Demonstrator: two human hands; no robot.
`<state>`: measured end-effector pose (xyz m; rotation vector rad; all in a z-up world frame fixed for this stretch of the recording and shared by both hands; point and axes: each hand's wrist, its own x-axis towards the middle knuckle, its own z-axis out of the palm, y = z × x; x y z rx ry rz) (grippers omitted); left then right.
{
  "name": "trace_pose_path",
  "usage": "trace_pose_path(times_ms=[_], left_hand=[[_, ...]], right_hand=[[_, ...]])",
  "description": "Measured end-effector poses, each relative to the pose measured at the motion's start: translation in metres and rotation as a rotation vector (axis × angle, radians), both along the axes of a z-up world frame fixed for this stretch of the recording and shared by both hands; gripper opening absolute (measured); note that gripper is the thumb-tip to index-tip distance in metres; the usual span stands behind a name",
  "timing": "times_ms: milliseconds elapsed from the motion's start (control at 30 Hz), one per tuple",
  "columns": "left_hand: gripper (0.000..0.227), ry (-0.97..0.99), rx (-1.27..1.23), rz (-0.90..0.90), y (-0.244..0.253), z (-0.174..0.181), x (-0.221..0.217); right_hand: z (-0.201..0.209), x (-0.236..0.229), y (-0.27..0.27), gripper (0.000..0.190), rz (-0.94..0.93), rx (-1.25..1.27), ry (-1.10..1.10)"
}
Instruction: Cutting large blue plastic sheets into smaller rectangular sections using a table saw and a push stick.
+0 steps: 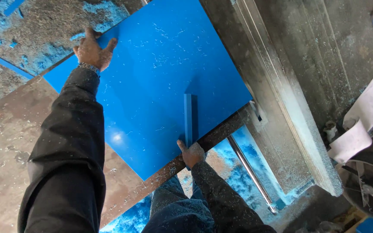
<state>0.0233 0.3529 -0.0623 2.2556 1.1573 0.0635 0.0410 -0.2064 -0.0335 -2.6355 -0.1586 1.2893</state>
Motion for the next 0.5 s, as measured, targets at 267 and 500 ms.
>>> trace_pose_path(times_ms=[267,500], left_hand=[[0.097,-0.053,0.052,-0.050,0.007,-0.027,-0.013],[0.080,-0.036,0.025,-0.011,-0.043,0.014,-0.011]], right_hand=[[0.008,-0.019,-0.009,0.092,-0.004,0.097,0.140],[-0.001,-0.014,-0.075,0.097,0.068,0.143,0.246]])
